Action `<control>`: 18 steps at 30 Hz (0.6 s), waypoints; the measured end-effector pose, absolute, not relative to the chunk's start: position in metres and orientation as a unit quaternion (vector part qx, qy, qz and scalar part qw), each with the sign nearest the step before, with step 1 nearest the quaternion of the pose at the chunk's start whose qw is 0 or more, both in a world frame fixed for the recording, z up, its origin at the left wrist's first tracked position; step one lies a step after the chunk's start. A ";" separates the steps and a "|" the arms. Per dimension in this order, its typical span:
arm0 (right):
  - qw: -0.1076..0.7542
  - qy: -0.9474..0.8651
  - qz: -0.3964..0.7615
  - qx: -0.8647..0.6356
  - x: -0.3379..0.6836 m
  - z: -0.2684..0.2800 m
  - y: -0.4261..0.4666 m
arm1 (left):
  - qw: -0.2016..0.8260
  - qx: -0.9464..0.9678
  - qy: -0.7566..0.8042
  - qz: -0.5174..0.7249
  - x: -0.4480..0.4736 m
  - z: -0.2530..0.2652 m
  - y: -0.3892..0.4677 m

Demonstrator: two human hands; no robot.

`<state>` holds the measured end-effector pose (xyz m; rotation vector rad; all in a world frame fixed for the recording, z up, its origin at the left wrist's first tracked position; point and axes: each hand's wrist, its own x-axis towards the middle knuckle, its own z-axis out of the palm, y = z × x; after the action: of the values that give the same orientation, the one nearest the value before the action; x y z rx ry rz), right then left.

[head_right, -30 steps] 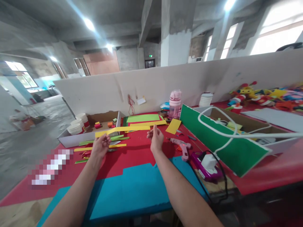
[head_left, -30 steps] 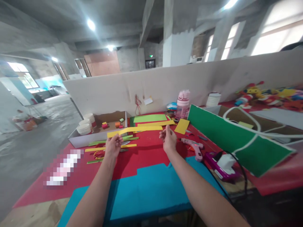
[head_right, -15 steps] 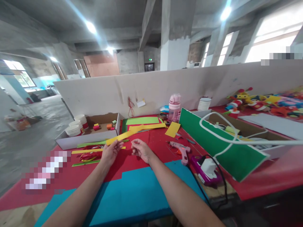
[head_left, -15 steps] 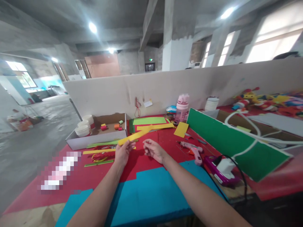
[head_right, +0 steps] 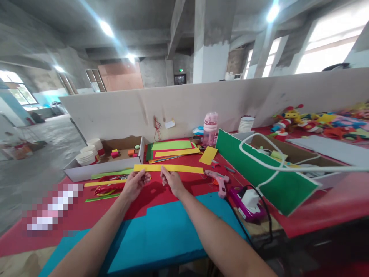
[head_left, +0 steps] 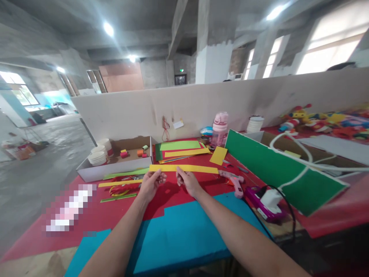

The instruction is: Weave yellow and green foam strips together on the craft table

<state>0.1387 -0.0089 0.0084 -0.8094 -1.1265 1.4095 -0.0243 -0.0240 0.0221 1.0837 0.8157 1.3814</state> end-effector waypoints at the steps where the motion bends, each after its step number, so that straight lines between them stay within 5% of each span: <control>1: 0.549 -0.480 0.591 -0.346 0.137 0.008 -0.011 | 0.561 0.493 0.346 0.567 -0.023 0.021 -0.025; 8: 0.479 -0.546 0.581 -0.368 0.122 -0.001 -0.016 | 0.410 0.604 0.458 0.507 -0.018 0.013 -0.030; 18: 0.549 -0.544 0.518 -0.368 0.152 0.010 0.001 | 0.472 0.528 0.432 0.558 -0.042 0.019 -0.018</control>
<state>0.1516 0.0011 0.0104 -0.8721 -1.2873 1.2263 -0.0415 -0.0180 0.0189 1.2937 1.0586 1.3668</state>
